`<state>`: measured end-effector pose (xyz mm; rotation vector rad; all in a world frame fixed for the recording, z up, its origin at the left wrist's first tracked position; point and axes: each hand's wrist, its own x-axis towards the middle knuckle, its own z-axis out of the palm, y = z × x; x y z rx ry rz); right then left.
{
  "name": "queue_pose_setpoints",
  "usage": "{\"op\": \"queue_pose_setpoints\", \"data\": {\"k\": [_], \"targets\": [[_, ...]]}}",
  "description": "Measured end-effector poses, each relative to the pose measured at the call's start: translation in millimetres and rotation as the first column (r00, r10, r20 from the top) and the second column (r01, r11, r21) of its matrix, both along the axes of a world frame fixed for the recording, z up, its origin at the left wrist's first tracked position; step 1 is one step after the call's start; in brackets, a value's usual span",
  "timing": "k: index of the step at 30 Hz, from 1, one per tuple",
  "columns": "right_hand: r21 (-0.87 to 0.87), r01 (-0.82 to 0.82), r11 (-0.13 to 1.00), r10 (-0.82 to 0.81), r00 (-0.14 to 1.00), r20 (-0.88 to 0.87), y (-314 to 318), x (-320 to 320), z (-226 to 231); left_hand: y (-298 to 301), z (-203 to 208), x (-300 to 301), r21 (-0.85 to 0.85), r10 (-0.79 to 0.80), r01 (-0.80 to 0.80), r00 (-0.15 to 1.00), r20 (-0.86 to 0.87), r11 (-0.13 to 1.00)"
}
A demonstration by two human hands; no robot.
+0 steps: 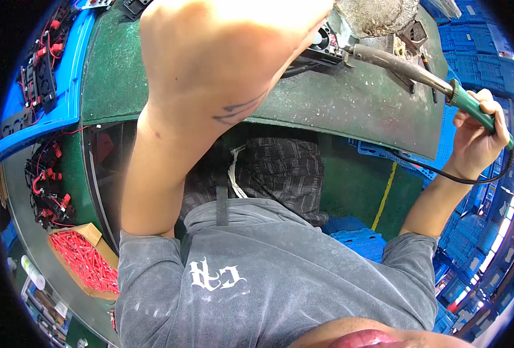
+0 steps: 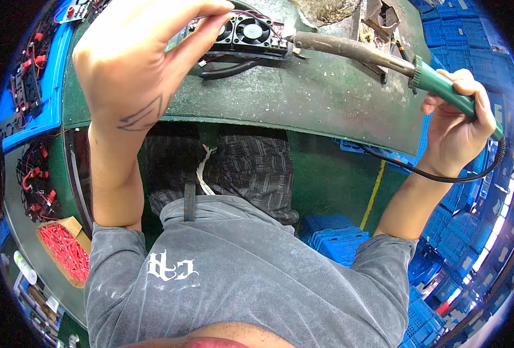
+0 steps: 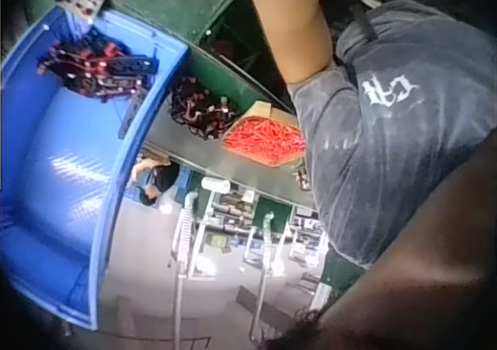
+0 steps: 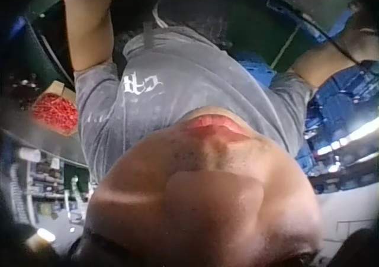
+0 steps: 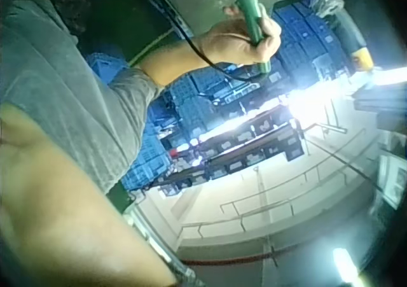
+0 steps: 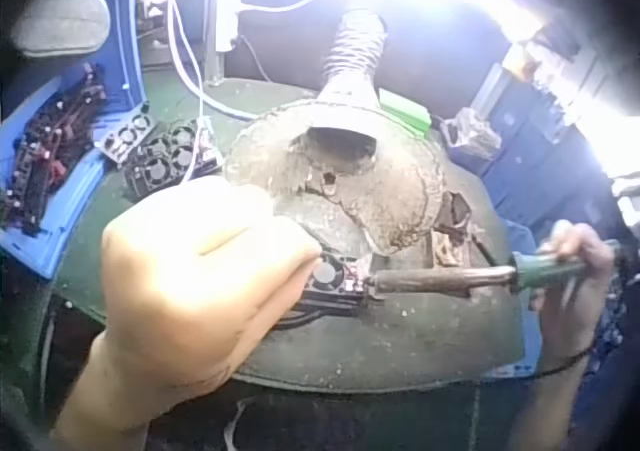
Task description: Soldering wires and assembling small cooling fans at a manufacturing workstation.
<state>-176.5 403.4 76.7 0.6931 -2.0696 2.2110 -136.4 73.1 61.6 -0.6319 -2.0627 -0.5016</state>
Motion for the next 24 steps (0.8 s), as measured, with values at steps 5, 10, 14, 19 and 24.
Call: {"op": "queue_pose_setpoints", "data": {"k": [5,10,14,19,24], "targets": [[0.005,-0.029,1.000,0.029,0.999,0.017,-2.0,-1.1,-2.0,-2.0,-0.6,1.1,0.002,-0.001,0.001,1.000,-0.001,1.000],[0.013,-0.035,0.999,0.035,0.999,0.023,-1.5,-0.9,-2.2,-2.2,0.1,1.8,0.002,0.003,-0.003,1.000,-0.003,1.000],[0.020,-0.032,0.999,0.031,0.999,0.019,-0.4,-1.1,-3.0,-2.7,-1.7,1.4,0.004,-0.001,0.001,1.000,-0.004,1.000],[0.027,-0.018,0.999,0.018,1.000,0.010,-1.2,-0.9,-2.8,-1.4,-1.1,2.7,0.004,0.000,0.000,1.000,-0.008,1.000],[0.038,-0.010,0.999,0.010,1.000,-0.004,0.1,-0.9,-2.5,-0.6,0.9,5.0,0.004,0.005,-0.005,1.000,-0.012,1.000]]}}
